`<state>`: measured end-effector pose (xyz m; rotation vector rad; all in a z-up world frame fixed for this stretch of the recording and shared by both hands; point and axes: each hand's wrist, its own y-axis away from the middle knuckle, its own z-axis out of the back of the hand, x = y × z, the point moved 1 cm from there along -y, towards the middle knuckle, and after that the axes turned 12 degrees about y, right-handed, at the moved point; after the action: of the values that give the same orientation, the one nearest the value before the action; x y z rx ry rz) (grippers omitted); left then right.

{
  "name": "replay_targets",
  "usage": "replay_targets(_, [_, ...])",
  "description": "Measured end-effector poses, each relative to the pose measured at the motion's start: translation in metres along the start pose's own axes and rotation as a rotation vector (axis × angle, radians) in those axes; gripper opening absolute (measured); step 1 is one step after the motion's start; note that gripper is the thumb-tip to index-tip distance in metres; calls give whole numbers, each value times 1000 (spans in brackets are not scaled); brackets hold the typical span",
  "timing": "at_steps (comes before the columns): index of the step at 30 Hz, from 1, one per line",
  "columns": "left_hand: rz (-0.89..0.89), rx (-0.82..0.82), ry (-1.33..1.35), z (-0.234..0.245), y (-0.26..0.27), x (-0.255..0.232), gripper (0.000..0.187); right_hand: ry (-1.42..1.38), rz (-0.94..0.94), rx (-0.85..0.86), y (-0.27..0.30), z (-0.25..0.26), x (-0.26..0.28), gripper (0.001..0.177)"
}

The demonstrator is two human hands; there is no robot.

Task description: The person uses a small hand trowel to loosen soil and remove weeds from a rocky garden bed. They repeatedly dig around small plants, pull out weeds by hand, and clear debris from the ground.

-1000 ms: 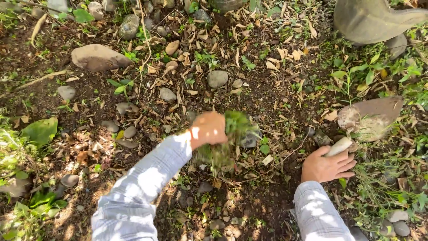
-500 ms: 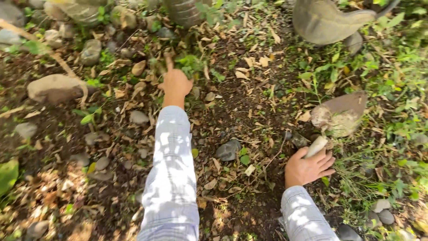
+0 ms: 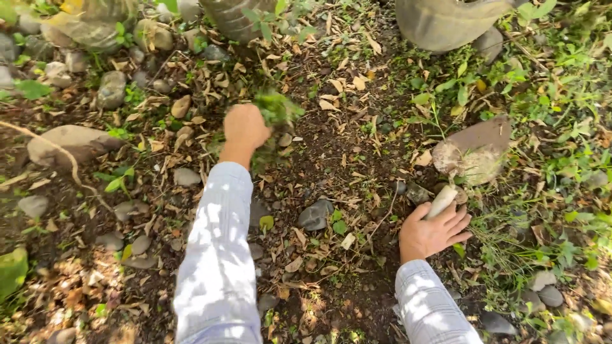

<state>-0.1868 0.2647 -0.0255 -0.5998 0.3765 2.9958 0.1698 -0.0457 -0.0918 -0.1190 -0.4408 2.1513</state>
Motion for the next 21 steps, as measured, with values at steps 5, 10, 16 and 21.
replay_targets(5, [-487, 258, -97, -15, 63, -78, 17, 14, 5, -10, 1, 0, 2, 57])
replay_targets(10, [-344, 268, -137, -2, 46, -117, 18, 8, 17, -12, 2, -4, -1, 56])
replay_targets(16, [-161, -44, -38, -87, -15, -54, 22, 8, 12, -15, 2, -3, -1, 56])
replay_targets(21, [-184, -173, -75, -95, 2, -57, 14, 25, 10, -35, 1, -12, -5, 56])
